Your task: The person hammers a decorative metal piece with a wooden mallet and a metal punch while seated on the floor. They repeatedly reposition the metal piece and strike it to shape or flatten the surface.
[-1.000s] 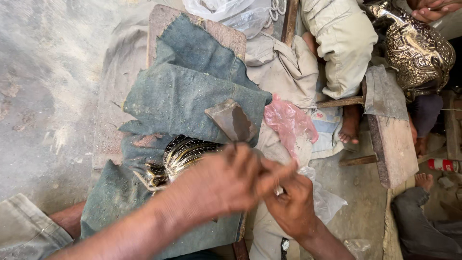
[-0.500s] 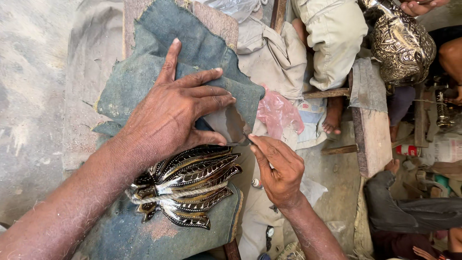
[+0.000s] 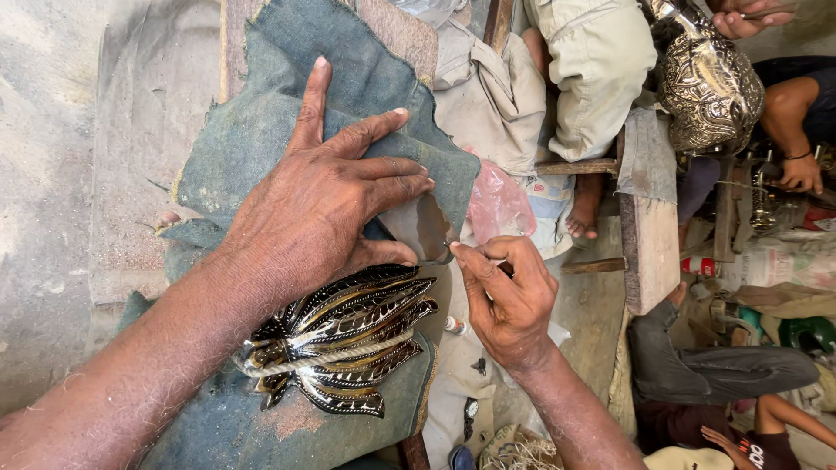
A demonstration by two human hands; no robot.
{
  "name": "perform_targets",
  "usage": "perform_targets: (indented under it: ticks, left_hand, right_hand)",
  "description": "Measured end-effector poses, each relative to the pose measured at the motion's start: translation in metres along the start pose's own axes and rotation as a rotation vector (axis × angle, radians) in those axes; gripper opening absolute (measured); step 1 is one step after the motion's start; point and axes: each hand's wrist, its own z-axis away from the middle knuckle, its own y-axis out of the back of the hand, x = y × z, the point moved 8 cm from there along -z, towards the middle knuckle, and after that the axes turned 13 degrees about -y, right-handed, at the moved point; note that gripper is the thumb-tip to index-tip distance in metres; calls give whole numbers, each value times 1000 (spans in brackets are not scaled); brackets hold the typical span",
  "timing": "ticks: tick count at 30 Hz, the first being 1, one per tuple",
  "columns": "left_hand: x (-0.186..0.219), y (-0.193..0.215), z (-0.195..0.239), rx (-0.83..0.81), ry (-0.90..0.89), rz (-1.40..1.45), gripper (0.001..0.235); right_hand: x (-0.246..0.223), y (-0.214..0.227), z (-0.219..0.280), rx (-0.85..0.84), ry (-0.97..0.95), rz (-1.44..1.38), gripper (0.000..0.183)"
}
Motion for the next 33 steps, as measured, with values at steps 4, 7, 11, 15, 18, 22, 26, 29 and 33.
perform_targets:
  ticks: [4,7,11,15,18,22,26,29,33]
  left_hand:
    - [1,0,1,-8,-8,-5,73]
    - [2,2,1,-25,-10,-23,70]
    - [4,4,-2,-23,-15,-5,70]
    - [3,8,-2,-11,0,-19,70]
    - [6,2,-3,-47,26,-12,69]
    - [6,9,-1,-32,14,3,68]
    - [6,17,-8,-17,-7,-4,69]
    - [7,14,-2,-34,29,1,68]
    - [11,14,-9,-5,0,12,68]
  right_hand:
    - [7,-1,-6,-43,-112,-72,29]
    - [4,1,-10,-49,-116,-83,27]
    - [-8,5,-12,-46,-53,-32,25]
    - [-19,6,-19,-5,-32,32,23]
    - [-23,7,-21,-19,-41,45,23]
    - [-32,8,-29,-5,6,43,23]
    - [-33,9,-26,1,2,13,22]
    - [-31,5,-27,35,-27,29,20]
    - [-31,9,-26,1,-32,35,20]
